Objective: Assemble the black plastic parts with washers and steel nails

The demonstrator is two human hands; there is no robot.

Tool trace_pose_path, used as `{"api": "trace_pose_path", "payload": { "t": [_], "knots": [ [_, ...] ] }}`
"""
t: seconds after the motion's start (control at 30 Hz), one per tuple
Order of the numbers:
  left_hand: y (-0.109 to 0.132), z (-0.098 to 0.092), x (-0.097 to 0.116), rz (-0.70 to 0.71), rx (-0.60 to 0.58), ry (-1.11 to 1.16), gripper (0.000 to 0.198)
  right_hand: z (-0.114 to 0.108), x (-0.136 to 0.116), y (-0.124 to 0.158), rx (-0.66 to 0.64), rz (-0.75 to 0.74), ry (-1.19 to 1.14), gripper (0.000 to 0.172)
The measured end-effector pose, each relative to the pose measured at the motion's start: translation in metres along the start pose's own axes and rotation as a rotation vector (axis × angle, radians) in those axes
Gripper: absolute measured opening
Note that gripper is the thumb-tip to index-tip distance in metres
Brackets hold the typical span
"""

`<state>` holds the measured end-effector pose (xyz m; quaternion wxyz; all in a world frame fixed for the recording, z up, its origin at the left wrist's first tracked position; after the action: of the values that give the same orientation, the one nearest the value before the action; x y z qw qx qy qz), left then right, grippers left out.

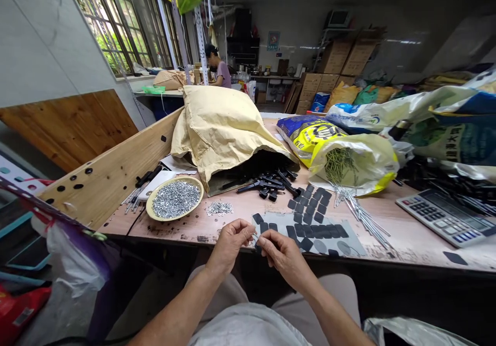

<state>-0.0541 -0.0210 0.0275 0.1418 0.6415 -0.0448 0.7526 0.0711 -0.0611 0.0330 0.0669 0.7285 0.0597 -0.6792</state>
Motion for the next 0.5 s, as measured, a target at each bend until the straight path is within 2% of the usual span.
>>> {"api": "trace_pose_path", "payload": {
  "t": [0.07, 0.13, 0.2, 0.27, 0.33, 0.37, 0.4, 0.43, 0.47, 0.5],
  "knots": [
    [0.000, 0.004, -0.004, 0.006, -0.006, -0.034, 0.022, -0.004, 0.008, 0.002, 0.016, 0.012, 0.001, 0.036],
    [0.002, 0.007, -0.008, -0.021, -0.024, -0.045, 0.028, -0.023, 0.016, 0.005, 0.082, -0.013, 0.072, 0.035],
    [0.004, 0.003, -0.007, -0.035, -0.014, -0.048, 0.041, -0.063, 0.018, 0.012, 0.228, -0.068, 0.252, 0.031],
    [0.005, -0.007, -0.005, -0.028, 0.021, -0.064, 0.046, -0.118, 0.017, 0.027, 0.422, -0.077, 0.513, 0.025],
    [0.005, -0.021, -0.004, -0.019, 0.068, -0.098, 0.046, -0.170, 0.014, 0.044, 0.590, 0.002, 0.789, 0.018],
    [0.004, -0.028, -0.005, -0.015, 0.094, -0.108, 0.047, -0.188, 0.012, 0.051, 0.645, 0.058, 0.902, 0.016],
    [0.004, -0.035, -0.005, -0.012, 0.119, -0.112, 0.047, -0.198, 0.010, 0.057, 0.678, 0.108, 0.982, 0.015],
    [0.003, -0.039, -0.006, -0.009, 0.141, -0.110, 0.047, -0.198, 0.007, 0.060, 0.691, 0.142, 1.028, 0.016],
    [0.003, -0.042, -0.007, -0.007, 0.158, -0.104, 0.048, -0.188, 0.005, 0.059, 0.685, 0.155, 1.047, 0.016],
    [0.002, -0.044, -0.007, -0.005, 0.169, -0.096, 0.047, -0.169, 0.003, 0.055, 0.659, 0.149, 1.050, 0.016]
  ]
}}
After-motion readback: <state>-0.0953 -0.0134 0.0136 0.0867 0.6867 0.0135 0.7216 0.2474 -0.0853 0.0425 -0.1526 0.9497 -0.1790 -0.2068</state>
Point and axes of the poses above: each hand's wrist, its own y-axis away from the middle knuckle, its own z-axis out of the palm, x = y × z, the point moved 7 cm from there along -y, towards the middle knuckle, and after that the axes turned 6 degrees about -y, right-handed, at the moved point
